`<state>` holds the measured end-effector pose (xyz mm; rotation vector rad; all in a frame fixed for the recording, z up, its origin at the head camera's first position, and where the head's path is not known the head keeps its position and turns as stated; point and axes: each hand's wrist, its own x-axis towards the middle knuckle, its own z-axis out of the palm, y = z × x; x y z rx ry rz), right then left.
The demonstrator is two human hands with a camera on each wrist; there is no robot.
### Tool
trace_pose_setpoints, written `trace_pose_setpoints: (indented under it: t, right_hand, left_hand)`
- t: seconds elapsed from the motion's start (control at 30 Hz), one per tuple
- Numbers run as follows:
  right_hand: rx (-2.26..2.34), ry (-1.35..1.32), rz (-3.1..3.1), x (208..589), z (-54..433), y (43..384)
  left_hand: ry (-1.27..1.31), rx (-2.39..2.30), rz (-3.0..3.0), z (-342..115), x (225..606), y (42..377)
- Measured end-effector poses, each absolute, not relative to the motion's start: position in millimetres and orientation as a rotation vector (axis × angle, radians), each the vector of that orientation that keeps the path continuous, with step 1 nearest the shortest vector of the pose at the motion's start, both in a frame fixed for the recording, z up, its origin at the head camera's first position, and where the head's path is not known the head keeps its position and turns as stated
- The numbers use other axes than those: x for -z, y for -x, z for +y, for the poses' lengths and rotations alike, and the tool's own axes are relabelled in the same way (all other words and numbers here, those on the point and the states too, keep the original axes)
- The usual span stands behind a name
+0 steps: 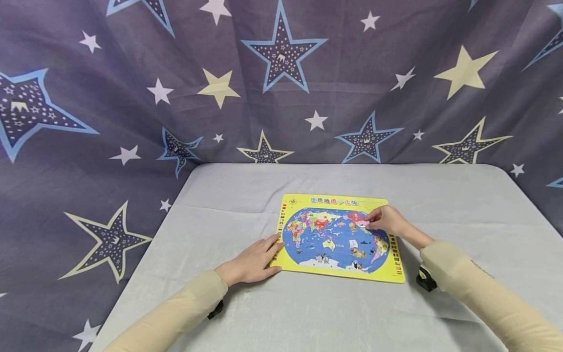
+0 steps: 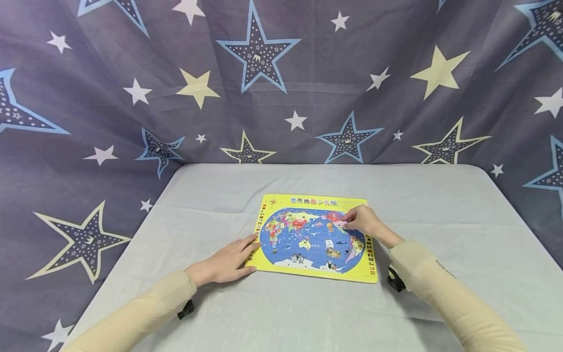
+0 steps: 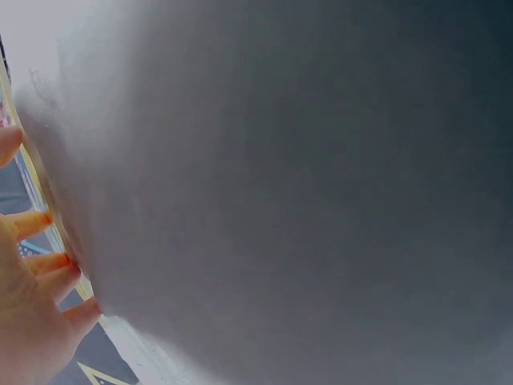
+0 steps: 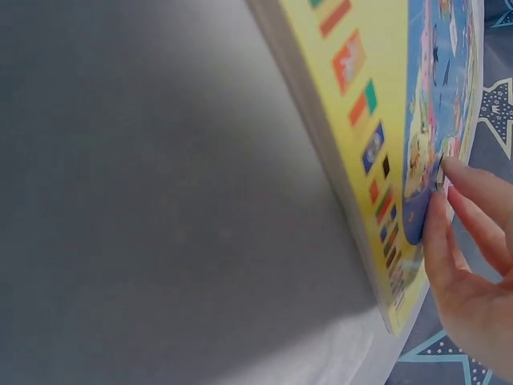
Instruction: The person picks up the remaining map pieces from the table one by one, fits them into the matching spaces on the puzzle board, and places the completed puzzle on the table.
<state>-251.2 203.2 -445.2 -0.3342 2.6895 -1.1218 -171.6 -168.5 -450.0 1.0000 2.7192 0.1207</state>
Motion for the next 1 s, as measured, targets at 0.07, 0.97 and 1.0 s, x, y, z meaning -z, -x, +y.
trace_pose_setpoints:
  t: [0.07, 0.97, 1.0]
  right_hand:
    - [1.116, 0.332, 2.695, 445.2, 203.6, 250.7]
    - [1.109, 0.381, 2.691, 444.3, 207.1, 249.2]
    - [1.108, 0.381, 2.693, 444.5, 206.9, 249.2]
  left_hand:
    - [-0.999, -0.121, 2.718, -168.5, 450.1, 171.5]
    - [-0.999, -0.119, 2.719, -168.3, 450.6, 172.7]
    - [-1.0, -0.117, 2.719, -168.3, 450.6, 172.8]
